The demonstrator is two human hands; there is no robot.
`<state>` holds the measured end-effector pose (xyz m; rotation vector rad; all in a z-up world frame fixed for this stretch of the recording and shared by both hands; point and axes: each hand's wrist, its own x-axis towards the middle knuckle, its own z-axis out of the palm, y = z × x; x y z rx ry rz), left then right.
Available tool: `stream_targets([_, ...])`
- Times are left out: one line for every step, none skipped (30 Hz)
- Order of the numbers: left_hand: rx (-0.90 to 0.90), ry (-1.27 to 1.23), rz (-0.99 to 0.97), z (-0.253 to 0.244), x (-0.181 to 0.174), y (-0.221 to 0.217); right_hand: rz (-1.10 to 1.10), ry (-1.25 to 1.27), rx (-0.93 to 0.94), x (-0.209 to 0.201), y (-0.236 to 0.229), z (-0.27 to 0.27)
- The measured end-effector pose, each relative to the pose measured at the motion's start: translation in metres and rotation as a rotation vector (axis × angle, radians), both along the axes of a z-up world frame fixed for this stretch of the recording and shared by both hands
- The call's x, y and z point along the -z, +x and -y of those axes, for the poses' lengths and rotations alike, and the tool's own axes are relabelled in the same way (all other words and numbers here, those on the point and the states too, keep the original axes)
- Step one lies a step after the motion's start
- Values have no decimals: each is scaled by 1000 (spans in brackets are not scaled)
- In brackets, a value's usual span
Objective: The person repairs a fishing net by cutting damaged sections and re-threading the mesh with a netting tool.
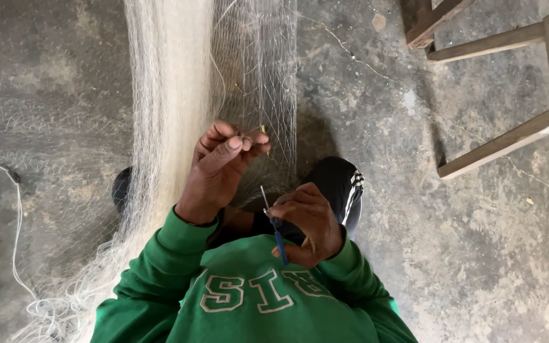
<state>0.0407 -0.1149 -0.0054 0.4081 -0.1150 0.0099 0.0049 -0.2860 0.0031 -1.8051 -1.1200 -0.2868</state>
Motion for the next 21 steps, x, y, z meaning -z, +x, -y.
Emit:
stream_targets([-4, -3, -2, 0, 3, 0, -2, -3, -4, 2, 0, 1])
stream_targets([-2, -19, -6, 0, 6, -1, -9, 1, -3, 3, -1, 3])
stream_targets([0, -35, -10, 0, 9, -1, -17, 6, -1, 5, -1, 4])
stream_targets([-8, -38, -12, 0, 12, 0, -19, 3, -9, 5, -1, 5])
stream_targets([2, -84, 10, 0, 15, 1, -44, 12, -17, 6, 0, 5])
stream_targets([11, -128, 31, 0, 18, 2, -71, 22, -25, 6, -1, 5])
stream_targets([3, -129, 29, 0, 16, 3, -73, 20, -33, 5, 0, 5])
stream_targets([11, -155, 49, 0, 14, 4, -121, 48, -56, 5, 0, 5])
stream_targets([19, -180, 69, 0, 12, 6, -170, 75, -79, 4, 0, 5])
stream_targets([16, -181, 69, 0, 12, 6, -170, 73, -82, 3, 1, 6])
stream_targets([21, -187, 79, 0, 11, 6, -241, 121, -128, 3, 2, 6])
stream_targets([29, -192, 89, 1, 11, 6, -311, 169, -171, 2, 4, 7])
stream_targets([29, -194, 89, 0, 12, 6, -311, 167, -171, 3, 5, 8])
stream_targets([35, -199, 97, 0, 13, 6, -384, 223, -202, 3, 5, 9])
stream_targets([40, -204, 106, -1, 14, 6, -456, 278, -233, 4, 6, 10])
stream_targets([40, -206, 104, 0, 14, 5, -459, 277, -233, 2, 8, 11])
stream_targets([43, -202, 105, 0, 13, 4, -533, 328, -286, 1, 10, 12])
stream_targets([45, -197, 106, 0, 12, 3, -608, 378, -341, 0, 13, 14])
stream_targets([44, -198, 105, 0, 12, 3, -611, 377, -341, 5, 15, 17])
stream_targets([45, -201, 102, -1, 12, 2, -634, 351, -365, 10, 17, 20])
stream_targets([46, -204, 99, -1, 12, 1, -657, 326, -388, 15, 20, 23])
